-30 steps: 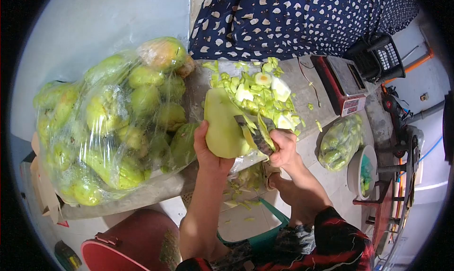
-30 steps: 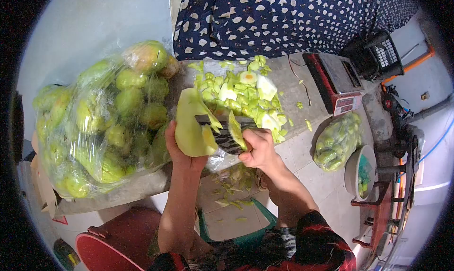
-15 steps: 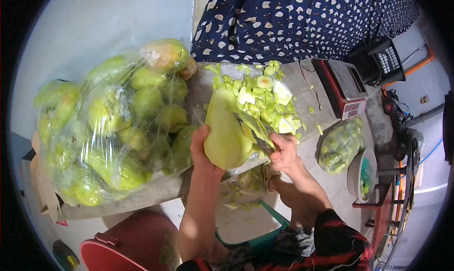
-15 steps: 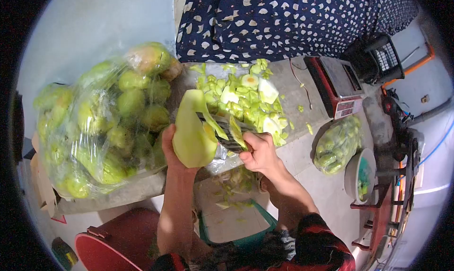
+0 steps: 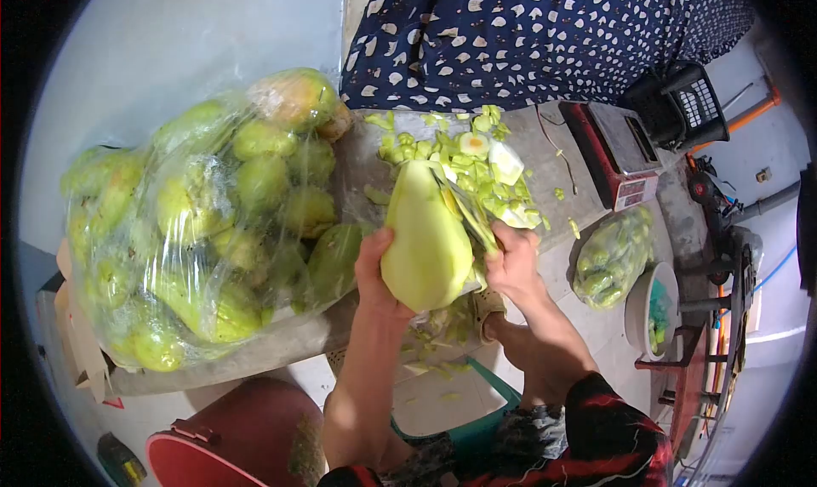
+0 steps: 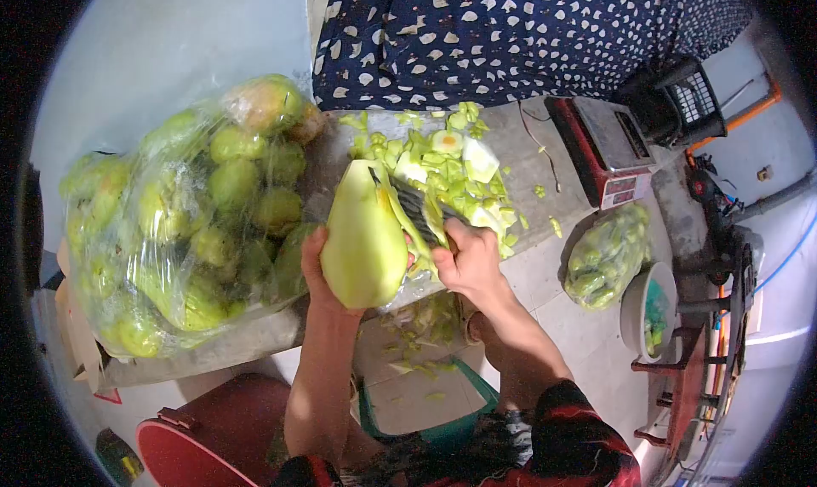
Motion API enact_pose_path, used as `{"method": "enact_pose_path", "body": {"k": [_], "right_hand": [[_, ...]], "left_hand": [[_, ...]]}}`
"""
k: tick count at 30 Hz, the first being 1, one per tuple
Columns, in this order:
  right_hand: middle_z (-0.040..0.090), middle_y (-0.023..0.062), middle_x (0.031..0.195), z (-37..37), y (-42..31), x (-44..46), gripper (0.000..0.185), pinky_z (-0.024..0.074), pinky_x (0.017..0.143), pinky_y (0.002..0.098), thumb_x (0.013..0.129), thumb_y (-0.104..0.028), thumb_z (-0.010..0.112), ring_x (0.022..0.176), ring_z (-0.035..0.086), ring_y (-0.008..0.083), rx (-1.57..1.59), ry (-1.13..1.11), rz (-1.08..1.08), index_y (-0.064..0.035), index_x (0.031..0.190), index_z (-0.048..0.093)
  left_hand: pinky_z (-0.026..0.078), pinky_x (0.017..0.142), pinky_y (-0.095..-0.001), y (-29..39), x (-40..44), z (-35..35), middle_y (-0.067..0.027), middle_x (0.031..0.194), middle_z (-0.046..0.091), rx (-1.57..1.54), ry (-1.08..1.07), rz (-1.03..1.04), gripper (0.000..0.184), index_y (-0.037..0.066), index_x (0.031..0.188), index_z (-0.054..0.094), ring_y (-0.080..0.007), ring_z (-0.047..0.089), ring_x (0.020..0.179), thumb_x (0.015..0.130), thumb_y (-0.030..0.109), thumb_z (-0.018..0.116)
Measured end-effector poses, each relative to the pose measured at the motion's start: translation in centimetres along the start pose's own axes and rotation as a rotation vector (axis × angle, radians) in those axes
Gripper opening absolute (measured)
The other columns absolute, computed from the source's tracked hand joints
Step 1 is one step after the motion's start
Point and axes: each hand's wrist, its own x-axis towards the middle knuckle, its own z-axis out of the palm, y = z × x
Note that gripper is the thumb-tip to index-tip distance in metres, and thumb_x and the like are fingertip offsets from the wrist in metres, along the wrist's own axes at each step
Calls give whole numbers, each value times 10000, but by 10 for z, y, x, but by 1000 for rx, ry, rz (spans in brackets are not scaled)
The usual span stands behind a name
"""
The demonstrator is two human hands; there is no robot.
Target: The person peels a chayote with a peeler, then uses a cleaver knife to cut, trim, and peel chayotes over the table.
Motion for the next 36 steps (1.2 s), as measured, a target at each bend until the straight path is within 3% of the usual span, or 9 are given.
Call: {"method": "enact_pose_path", "body": {"k": [1,3,7,9,11,13,17,21,36], "right_hand": [[447,151,472,3,5,0,684,414,462,411,909,-638,434,463,525,374,-3,3,2,-3,661,499],[485,179,498,11,13,7,648,426,493,427,926,-587,450,483,528,389,-127,-65,307,8,687,546],[494,196,504,-5,8,12,619,411,498,431,937,-522,484,484,505,391,-11,-20,299,31,667,552],[483,201,504,-7,2,14,627,397,488,421,942,-510,481,468,481,377,-5,-16,320,42,650,538],[475,208,510,-8,2,13,623,386,483,416,944,-505,475,460,456,369,-15,-37,318,43,652,535],[425,188,489,-9,-2,11,644,367,458,397,932,-541,472,441,441,331,31,-9,279,27,629,495],[328,54,490,-8,-6,0,731,315,398,362,879,-726,380,395,389,224,105,48,-186,-63,571,391],[365,49,542,-4,-18,2,724,288,415,342,776,-756,523,439,389,227,113,29,-595,-81,561,372],[380,47,549,-8,-33,0,730,309,410,324,738,-774,537,439,410,222,74,-15,-613,-78,566,399]], "left_hand": [[549,793,-501,-2,-1,1,-203,1123,611,0,-3,-4,765,35,1348,446,-376,620,993,832,597,502],[541,825,-477,-3,1,3,-208,1152,593,-102,-109,-29,801,44,1359,440,-353,604,1042,823,636,492],[524,870,-462,-4,-1,14,-204,1171,580,-143,-146,17,749,42,1342,461,-336,584,1086,868,622,464],[498,921,-441,0,6,18,-178,1174,592,-183,230,81,658,52,1320,487,-307,583,1092,925,575,431],[490,935,-428,4,8,17,-164,1181,596,-188,219,77,627,59,1315,494,-296,586,1091,944,558,412],[482,948,-416,6,10,18,-150,1188,601,-194,218,71,597,65,1309,501,-286,588,1089,964,540,393],[495,934,-410,7,11,20,-138,1189,611,-144,309,45,633,64,1304,509,-278,600,1078,956,574,369],[546,847,-430,5,9,2,-159,1143,630,-177,156,31,654,43,1282,521,-303,636,995,939,584,383],[557,828,-422,-9,4,2,-221,1111,605,-297,46,86,682,-43,1247,488,-315,629,992,855,511,551]]}}
